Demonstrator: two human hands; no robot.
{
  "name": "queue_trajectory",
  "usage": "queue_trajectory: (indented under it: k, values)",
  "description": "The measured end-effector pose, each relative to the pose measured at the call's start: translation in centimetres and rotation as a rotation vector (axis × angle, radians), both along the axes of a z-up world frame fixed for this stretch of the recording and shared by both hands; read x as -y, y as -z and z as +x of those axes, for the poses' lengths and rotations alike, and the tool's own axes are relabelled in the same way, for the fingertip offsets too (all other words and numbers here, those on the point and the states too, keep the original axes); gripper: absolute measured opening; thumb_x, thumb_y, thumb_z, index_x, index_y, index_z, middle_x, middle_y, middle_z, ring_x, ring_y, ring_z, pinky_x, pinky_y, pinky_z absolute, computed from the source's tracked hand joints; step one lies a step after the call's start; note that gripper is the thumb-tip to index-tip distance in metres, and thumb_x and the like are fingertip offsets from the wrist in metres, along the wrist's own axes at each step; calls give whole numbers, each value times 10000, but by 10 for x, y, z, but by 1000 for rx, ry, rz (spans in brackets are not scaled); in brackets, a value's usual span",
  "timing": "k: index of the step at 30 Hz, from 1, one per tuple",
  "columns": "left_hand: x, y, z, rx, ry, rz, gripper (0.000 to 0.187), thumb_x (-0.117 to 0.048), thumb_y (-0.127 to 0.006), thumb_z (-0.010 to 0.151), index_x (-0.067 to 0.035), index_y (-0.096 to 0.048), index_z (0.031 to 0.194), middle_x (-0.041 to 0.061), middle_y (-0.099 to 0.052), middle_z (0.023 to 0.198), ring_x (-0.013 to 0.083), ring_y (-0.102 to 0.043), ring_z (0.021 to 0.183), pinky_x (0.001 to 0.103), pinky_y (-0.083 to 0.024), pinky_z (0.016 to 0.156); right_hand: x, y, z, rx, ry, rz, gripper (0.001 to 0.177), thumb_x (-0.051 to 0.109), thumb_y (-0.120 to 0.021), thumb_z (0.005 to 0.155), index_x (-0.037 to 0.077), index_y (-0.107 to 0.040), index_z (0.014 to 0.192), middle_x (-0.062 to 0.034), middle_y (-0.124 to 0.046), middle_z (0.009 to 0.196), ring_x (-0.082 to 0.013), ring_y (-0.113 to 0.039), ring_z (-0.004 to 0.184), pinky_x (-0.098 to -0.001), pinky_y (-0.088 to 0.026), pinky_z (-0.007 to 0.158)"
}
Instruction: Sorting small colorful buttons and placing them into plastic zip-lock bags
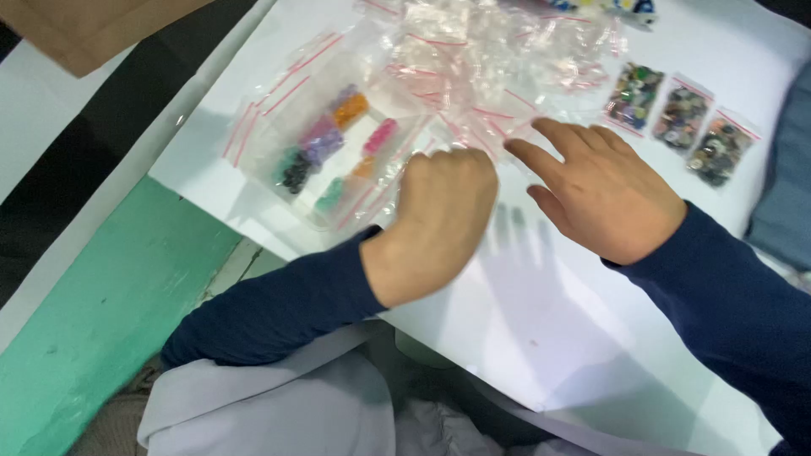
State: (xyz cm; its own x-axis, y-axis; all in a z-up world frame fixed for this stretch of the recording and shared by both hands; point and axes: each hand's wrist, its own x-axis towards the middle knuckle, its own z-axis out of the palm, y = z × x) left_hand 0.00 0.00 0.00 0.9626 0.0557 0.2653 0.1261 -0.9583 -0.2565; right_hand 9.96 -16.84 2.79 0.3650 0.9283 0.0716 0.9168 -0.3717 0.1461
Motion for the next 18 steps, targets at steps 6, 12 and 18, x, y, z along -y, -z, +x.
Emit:
queue_trajectory:
  k: [6,12,18]
  values:
    - [102,58,23,-275,188,-40,217,-129,-722,782,-337,-664,801,-104,-635,794,102,-632,720,243,-403,565,80,43,3,-119,125,-3,676,361,-691,881,149,-500,1494,-217,-549,1455,-411,-603,1225,-509,-511,974]
    - [167,145,63,-264,427,-142,352,-355,-795,818,-14,-748,888,106,-639,729,272,-693,663,470,-562,515,152,123,-4,-233,322,-145,606,455,-634,923,142,-519,1429,-150,-555,1402,-369,-635,1232,-491,-522,1015]
    - [208,117,66,-393,496,-13,168,-155,-835,768,-18,-765,837,96,-659,721,231,-691,661,423,-575,559,206,137,-24,-295,398,-158,550,407,-616,935,109,-557,1393,-168,-522,1445,-378,-565,1325,-508,-499,1037]
